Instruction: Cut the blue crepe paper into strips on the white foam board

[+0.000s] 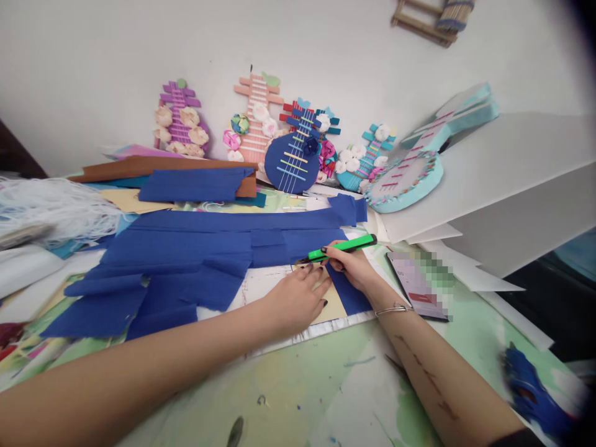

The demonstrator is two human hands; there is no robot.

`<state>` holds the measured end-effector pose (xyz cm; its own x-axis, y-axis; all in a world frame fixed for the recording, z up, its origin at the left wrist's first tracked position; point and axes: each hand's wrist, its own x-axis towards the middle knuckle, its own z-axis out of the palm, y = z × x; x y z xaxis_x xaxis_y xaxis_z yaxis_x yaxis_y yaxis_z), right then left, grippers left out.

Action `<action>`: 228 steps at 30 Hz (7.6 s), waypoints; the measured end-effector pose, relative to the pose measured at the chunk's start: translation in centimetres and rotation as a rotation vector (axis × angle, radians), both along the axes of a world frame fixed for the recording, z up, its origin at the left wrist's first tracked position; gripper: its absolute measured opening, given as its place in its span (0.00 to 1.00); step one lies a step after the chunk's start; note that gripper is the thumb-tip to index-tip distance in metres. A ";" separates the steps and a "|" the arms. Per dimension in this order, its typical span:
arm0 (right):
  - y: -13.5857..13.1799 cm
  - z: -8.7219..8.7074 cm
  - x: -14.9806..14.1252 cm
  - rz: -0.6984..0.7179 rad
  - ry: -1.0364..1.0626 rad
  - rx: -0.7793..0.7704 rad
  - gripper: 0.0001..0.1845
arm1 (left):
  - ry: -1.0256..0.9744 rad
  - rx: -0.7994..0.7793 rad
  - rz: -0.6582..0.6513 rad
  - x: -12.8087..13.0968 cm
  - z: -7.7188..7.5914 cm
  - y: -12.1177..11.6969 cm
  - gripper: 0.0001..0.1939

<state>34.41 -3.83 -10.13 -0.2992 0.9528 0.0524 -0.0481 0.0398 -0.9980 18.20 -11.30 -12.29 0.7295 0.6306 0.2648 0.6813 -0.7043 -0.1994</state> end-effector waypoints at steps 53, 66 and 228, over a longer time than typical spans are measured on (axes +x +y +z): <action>0.1 0.5 1.1 -0.038 0.013 -0.080 0.13 | -0.017 -0.053 0.026 -0.2 0.7 -0.2 0.23; 0.4 0.4 1.6 -0.048 0.031 -0.084 0.13 | -0.014 -0.073 0.033 -0.1 0.6 -0.2 0.24; 1.6 0.2 4.8 -0.152 0.114 -0.132 0.16 | 0.022 -0.055 0.031 -0.2 0.5 -0.3 0.24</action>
